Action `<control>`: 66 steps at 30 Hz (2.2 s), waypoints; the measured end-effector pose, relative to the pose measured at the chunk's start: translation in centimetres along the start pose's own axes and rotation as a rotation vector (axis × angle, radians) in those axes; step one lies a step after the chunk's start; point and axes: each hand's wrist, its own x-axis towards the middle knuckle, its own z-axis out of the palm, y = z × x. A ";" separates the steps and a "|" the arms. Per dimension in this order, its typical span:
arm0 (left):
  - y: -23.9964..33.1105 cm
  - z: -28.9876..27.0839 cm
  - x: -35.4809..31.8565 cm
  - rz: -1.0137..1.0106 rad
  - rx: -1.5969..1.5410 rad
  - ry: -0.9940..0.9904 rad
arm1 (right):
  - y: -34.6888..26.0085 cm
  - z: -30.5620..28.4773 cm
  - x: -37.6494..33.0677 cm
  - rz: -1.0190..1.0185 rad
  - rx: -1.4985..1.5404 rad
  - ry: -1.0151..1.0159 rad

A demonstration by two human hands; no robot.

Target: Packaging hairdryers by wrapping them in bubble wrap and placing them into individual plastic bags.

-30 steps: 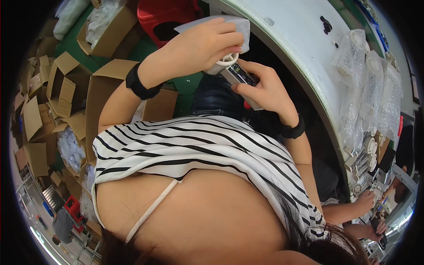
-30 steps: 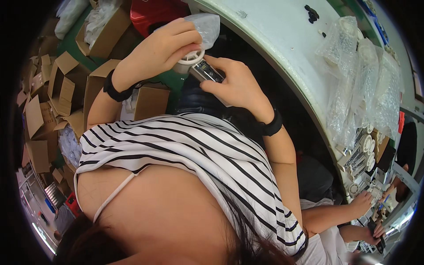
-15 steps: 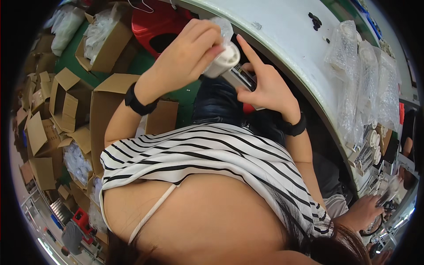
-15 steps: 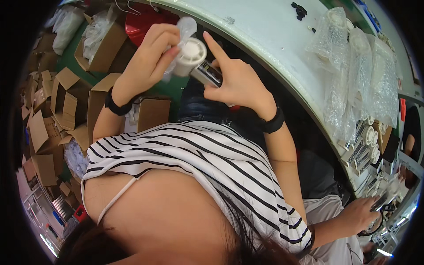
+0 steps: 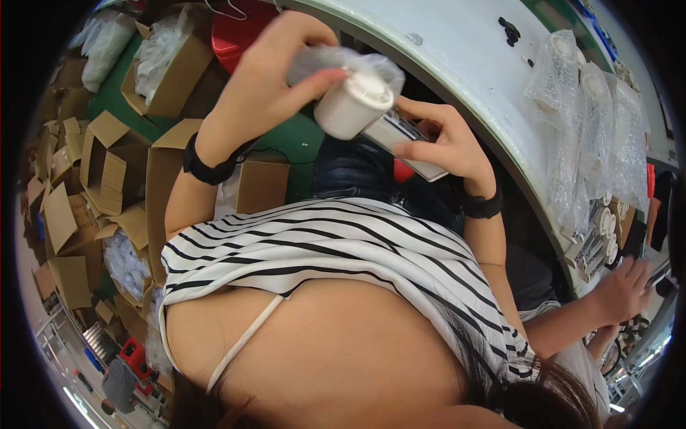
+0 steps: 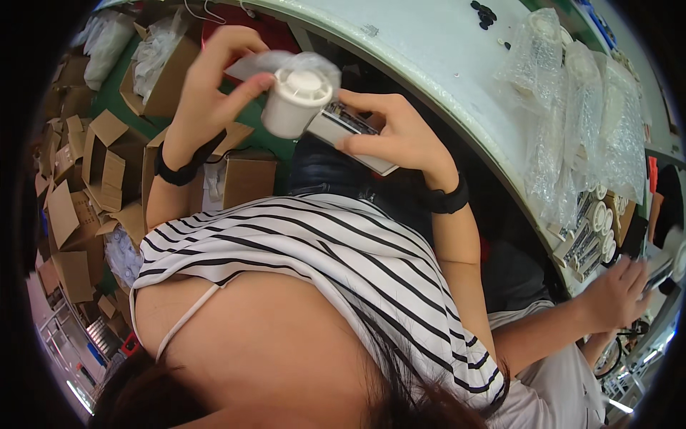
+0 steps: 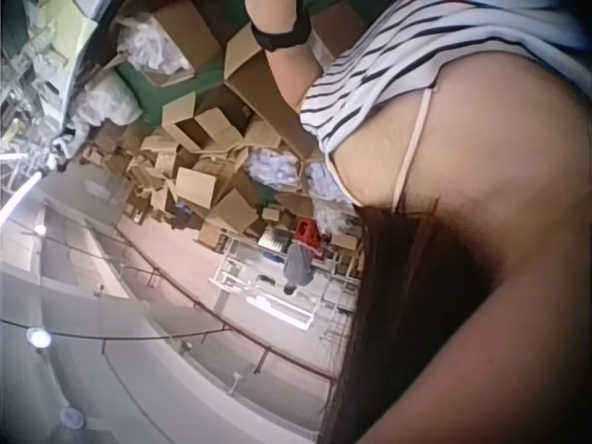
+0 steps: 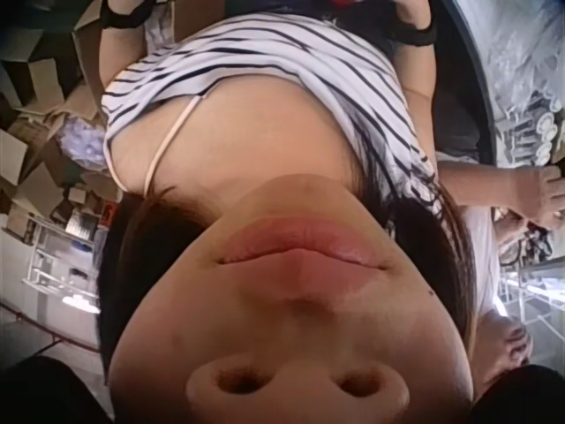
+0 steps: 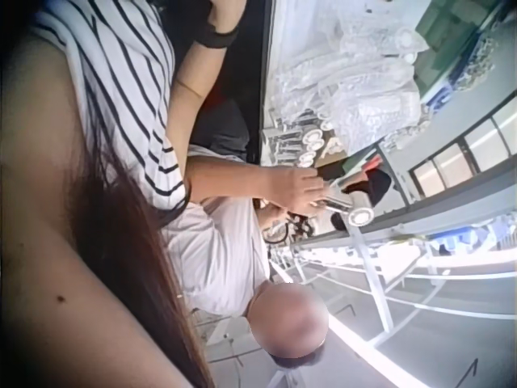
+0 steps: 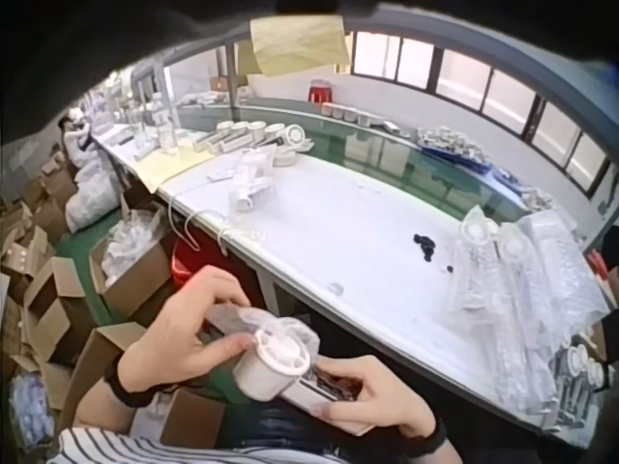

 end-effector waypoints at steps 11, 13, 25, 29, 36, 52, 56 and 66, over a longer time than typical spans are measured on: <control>-0.4 2.5 -1.8 -0.572 -0.538 0.044 | 0.2 0.1 -0.4 -0.095 0.120 -0.071; -0.6 2.5 -1.2 -0.593 -0.592 -0.084 | -0.3 -0.2 -0.6 -0.073 0.114 -0.094; 2.0 5.2 -3.1 -0.576 -0.669 0.369 | 0.8 2.9 0.3 0.004 0.644 0.161; 2.4 5.3 -2.4 -0.519 -0.692 0.489 | 0.3 4.1 0.8 -0.010 0.744 0.175; 3.2 4.9 1.9 -0.021 -0.755 0.491 | -1.6 2.4 -0.3 -0.197 0.782 0.178; 0.0 11.9 3.6 -0.924 -1.146 -0.086 | 0.7 -0.5 -5.0 0.209 0.535 0.548; -0.9 12.0 2.6 -1.012 -1.158 -0.378 | 0.7 -0.5 -3.4 0.158 0.556 0.618; -1.0 9.7 11.2 0.053 -0.148 -0.144 | 0.6 -1.6 -3.6 0.249 0.318 0.605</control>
